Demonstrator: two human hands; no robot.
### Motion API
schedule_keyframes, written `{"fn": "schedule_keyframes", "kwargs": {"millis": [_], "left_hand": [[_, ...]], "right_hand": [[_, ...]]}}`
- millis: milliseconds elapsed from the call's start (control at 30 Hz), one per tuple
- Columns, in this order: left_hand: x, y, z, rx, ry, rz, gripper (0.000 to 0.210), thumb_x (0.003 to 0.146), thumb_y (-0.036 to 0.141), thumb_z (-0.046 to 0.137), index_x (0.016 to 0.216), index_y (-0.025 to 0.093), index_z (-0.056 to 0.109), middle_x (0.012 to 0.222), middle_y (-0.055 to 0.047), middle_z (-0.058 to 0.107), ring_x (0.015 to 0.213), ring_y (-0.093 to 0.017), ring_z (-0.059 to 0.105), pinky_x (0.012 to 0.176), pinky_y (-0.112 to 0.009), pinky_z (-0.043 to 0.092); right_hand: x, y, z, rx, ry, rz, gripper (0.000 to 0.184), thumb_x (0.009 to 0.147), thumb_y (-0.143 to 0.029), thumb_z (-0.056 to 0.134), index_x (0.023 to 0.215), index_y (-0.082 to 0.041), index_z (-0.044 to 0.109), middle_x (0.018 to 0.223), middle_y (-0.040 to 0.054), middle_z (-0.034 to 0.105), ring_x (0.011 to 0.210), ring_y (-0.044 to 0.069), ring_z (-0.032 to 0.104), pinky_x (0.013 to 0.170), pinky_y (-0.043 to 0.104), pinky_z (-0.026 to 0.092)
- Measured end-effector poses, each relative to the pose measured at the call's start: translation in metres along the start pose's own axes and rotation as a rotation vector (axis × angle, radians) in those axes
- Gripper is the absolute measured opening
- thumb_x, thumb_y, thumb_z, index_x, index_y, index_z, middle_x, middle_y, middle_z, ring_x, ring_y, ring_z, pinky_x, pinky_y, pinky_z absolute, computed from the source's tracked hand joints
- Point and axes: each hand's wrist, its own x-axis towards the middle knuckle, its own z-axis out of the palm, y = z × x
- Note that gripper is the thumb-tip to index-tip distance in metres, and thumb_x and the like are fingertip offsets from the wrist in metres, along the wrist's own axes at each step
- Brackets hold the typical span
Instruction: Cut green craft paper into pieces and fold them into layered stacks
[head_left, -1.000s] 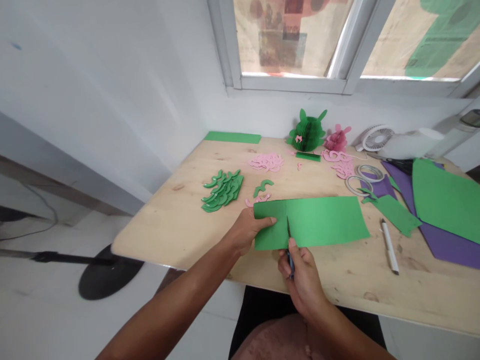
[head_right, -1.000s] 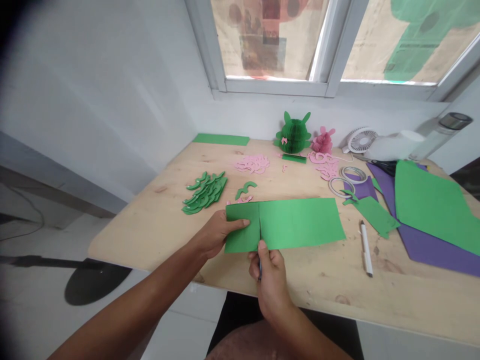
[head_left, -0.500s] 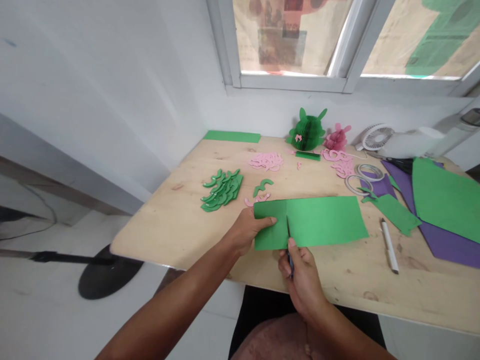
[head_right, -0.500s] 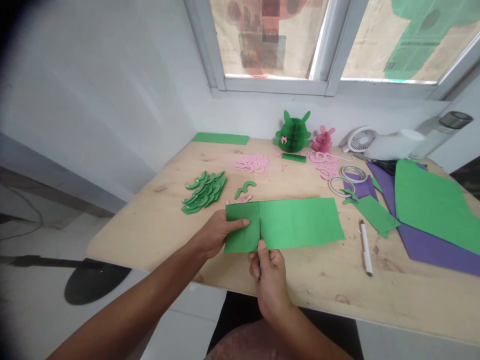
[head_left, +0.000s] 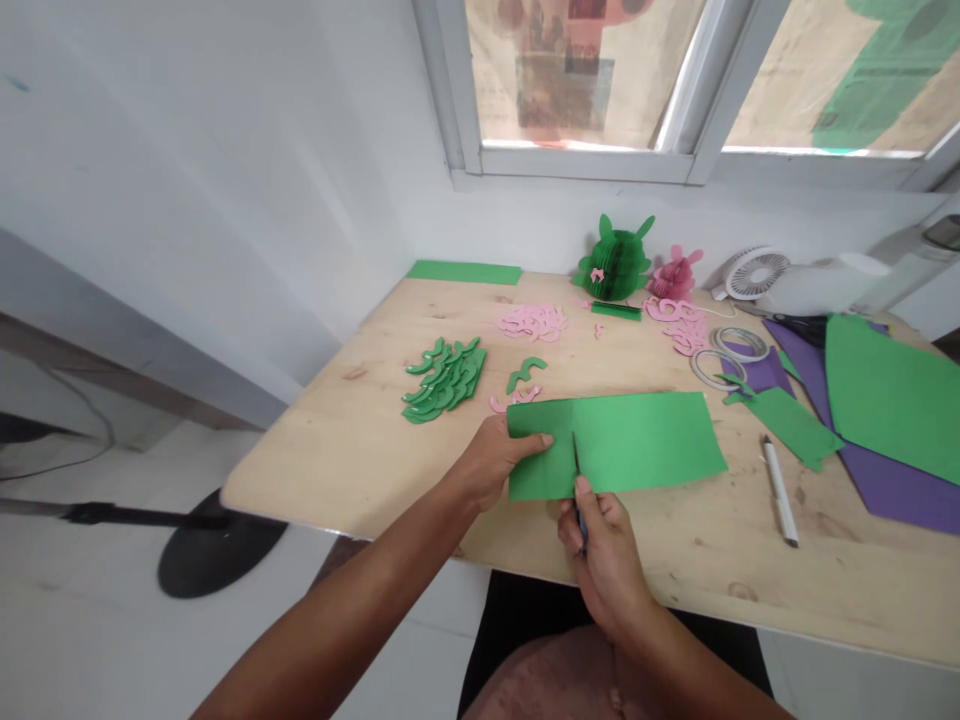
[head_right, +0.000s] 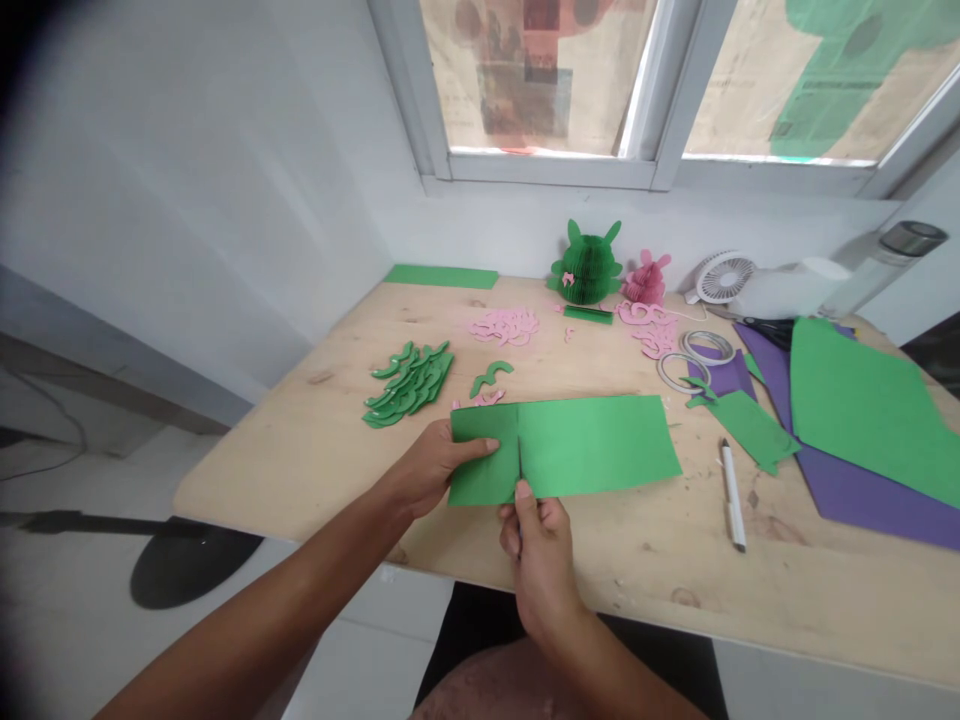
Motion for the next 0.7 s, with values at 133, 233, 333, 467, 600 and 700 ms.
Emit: {"fn": "schedule_keyframes", "kwargs": {"millis": [133,233,333,467,600,700], "left_hand": [[-0.0007,0.0004,0.0009,0.0,0.005,-0.002,0.04,0.057,0.022,0.08,0.093,0.013,0.068,0.089,-0.007,0.071,0.073,-0.018,0.064,0.073,-0.032,0.051],[-0.0013,0.0015,0.0015,0.002,0.004,-0.007,0.04,0.056,0.022,0.081,0.093,0.013,0.069,0.084,-0.006,0.071,0.072,-0.017,0.064,0.072,-0.032,0.052],[-0.0014,0.0017,0.0009,0.006,0.008,-0.014,0.038,0.057,0.023,0.081,0.091,0.013,0.069,0.083,-0.006,0.072,0.07,-0.016,0.064,0.071,-0.031,0.052],[-0.0007,-0.0004,-0.0009,0.0,0.01,-0.026,0.036,0.056,0.023,0.081,0.089,0.013,0.069,0.087,-0.007,0.072,0.072,-0.017,0.065,0.071,-0.032,0.052],[-0.0003,-0.0016,-0.0014,-0.005,0.011,-0.031,0.037,0.056,0.023,0.081,0.09,0.013,0.069,0.088,-0.008,0.072,0.077,-0.019,0.065,0.073,-0.032,0.052],[-0.0005,-0.0007,-0.0007,-0.006,0.008,-0.034,0.04,0.055,0.023,0.081,0.093,0.013,0.069,0.089,-0.008,0.072,0.082,-0.021,0.066,0.074,-0.033,0.052]], "right_hand": [[0.0,0.0004,-0.0002,0.0,0.008,-0.002,0.047,0.065,-0.055,0.073,0.054,-0.021,0.042,0.042,-0.0066,0.04,0.043,0.007,0.026,0.047,0.027,0.017],[-0.0001,0.0004,0.0,0.003,0.011,0.007,0.047,0.064,-0.055,0.073,0.055,-0.021,0.042,0.044,-0.0067,0.041,0.043,0.006,0.025,0.046,0.026,0.016],[0.0003,0.0008,-0.0003,0.012,0.007,0.008,0.046,0.063,-0.054,0.074,0.056,-0.02,0.043,0.044,-0.0076,0.04,0.042,0.006,0.023,0.045,0.026,0.015],[0.0004,0.0008,-0.0009,0.002,-0.008,0.007,0.046,0.063,-0.054,0.073,0.055,-0.02,0.043,0.043,-0.0076,0.039,0.042,0.006,0.023,0.045,0.026,0.014],[-0.0005,0.0001,-0.0005,0.001,-0.012,0.009,0.048,0.063,-0.056,0.073,0.057,-0.021,0.041,0.044,-0.0077,0.04,0.043,0.006,0.025,0.046,0.026,0.016],[-0.001,-0.0004,0.0004,0.002,-0.035,-0.015,0.049,0.064,-0.058,0.072,0.058,-0.021,0.04,0.041,-0.0087,0.036,0.044,0.007,0.026,0.047,0.026,0.019]]}}
